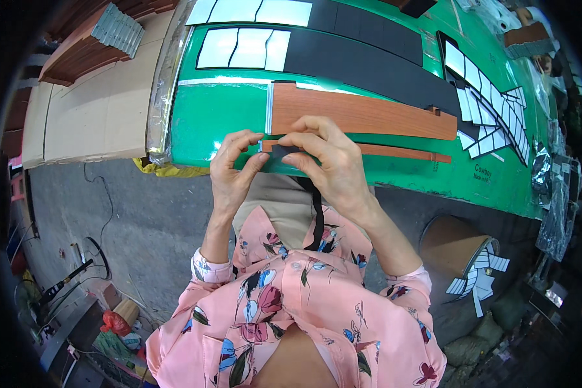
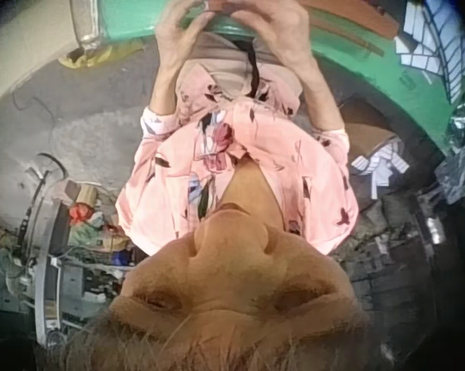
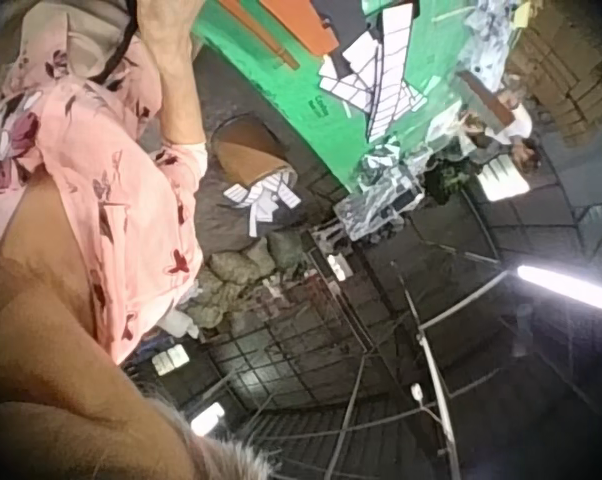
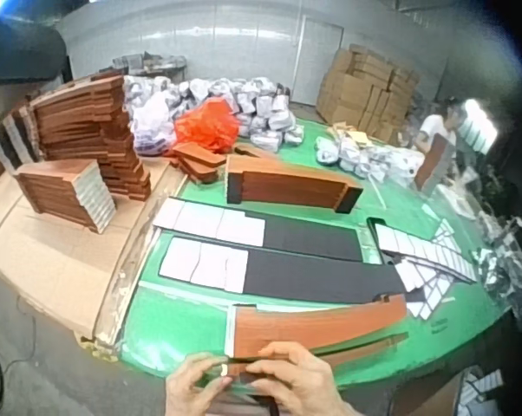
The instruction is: Assembling or organizing wooden and black furniture trim components on a production table.
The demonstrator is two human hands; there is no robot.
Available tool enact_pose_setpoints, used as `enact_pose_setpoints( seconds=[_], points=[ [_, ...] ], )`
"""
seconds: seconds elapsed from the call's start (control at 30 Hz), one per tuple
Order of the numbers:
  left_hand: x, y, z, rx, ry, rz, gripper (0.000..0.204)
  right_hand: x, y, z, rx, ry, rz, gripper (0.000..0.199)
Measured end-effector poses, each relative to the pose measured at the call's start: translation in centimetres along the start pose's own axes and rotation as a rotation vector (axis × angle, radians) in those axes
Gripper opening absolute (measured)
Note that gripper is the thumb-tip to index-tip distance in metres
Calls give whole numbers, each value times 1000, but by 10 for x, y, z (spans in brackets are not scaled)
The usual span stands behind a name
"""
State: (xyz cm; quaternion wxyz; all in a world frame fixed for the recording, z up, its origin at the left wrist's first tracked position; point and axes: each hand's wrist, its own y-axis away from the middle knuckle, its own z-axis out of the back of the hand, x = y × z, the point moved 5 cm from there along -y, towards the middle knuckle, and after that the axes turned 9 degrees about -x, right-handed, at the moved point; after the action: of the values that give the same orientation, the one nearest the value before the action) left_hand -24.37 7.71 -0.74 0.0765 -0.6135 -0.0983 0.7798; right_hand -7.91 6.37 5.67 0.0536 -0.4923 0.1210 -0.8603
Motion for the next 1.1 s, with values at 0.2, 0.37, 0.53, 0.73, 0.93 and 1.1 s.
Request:
enact_pose_setpoints(
  seconds=[0.2, 0.37, 0.53, 0.73, 0.93, 1.1],
  points=[
    [5, -4, -1, 23, 64, 12, 26, -4, -2, -10, -16, 147, 74, 24],
    [6, -6, -1, 55, 45, 32, 28, -5, -3, -16, -14, 151, 53, 24],
    [9, -5, -2, 39, 95, 9, 24, -7, -3, -19, -23, 128, 18, 25],
    [10, -4, -2, 38, 95, 10, 24, -7, -4, -19, -20, 119, 9, 24],
    [10, -4, -2, 44, 105, 18, 24, -7, -3, -19, -16, 130, 25, 24],
    [8, -5, -1, 45, 101, 17, 24, -7, -4, -20, -16, 130, 24, 25]
  ],
)
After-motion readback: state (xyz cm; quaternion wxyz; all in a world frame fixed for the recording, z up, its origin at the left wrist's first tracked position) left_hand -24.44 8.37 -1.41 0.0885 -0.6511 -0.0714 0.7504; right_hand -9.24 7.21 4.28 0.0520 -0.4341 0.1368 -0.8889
